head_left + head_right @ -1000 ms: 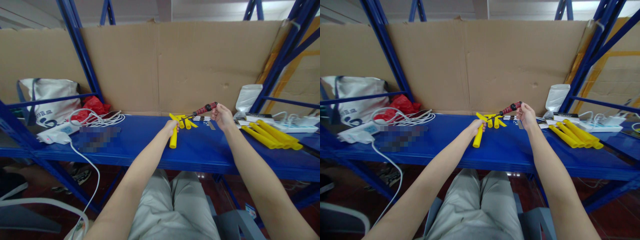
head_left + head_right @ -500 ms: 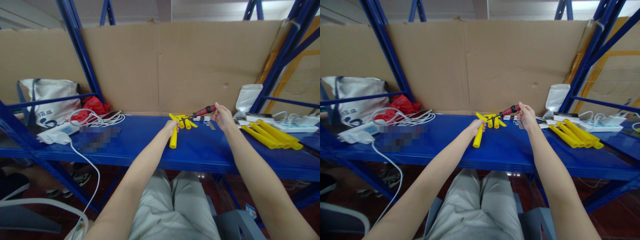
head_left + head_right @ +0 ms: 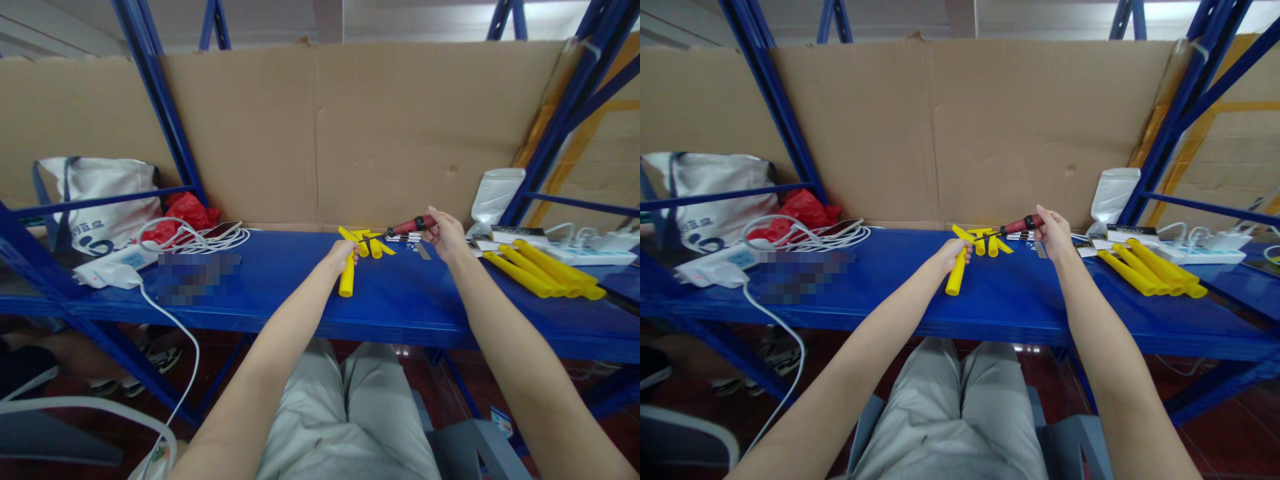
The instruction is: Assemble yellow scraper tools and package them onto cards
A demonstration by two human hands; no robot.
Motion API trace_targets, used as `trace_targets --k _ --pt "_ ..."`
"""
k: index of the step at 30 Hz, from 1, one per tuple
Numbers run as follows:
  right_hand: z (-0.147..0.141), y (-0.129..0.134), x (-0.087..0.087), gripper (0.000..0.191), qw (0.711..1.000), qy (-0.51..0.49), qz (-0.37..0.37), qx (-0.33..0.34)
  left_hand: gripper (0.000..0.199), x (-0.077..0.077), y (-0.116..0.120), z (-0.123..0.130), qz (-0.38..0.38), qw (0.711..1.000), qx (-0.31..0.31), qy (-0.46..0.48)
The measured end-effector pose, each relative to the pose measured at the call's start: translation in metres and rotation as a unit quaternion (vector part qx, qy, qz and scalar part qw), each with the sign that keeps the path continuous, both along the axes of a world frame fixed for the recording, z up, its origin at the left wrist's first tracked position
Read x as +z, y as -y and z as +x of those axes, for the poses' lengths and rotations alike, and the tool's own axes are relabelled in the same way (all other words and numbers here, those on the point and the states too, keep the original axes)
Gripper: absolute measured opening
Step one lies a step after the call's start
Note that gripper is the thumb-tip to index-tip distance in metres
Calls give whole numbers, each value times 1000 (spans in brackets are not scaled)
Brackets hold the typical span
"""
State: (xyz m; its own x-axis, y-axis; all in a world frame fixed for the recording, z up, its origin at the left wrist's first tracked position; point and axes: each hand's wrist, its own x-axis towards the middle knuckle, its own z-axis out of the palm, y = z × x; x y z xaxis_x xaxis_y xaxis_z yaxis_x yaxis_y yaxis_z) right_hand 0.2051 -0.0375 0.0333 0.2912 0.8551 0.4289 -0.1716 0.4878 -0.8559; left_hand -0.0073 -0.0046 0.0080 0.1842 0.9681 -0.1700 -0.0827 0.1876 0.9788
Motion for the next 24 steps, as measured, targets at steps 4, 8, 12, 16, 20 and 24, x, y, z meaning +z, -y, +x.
trace_targets --k 4,8,12,16,20,24 --pt "0 -1 0 36 999 -3 -15 -35 15 0 -1 0 -2 1000 -4 6" --pt "0 -3 -1 40 997 -13 -32 -68 16 0 -1 0 -5 1000 -2 14" --pt "0 -4 -1 39 997 -13 -25 -65 15 1 1 0 -8 1000 1 6" --pt "0 -2 2 34 999 -35 -11 -19 16 2 4 0 -1 1000 3 4" --pt "-1 1 5 29 999 -40 -18 11 16 2 4 0 1 1000 4 -1" --pt "-2 3 5 28 999 -26 -20 8 16 0 3 0 -3 1000 12 0"
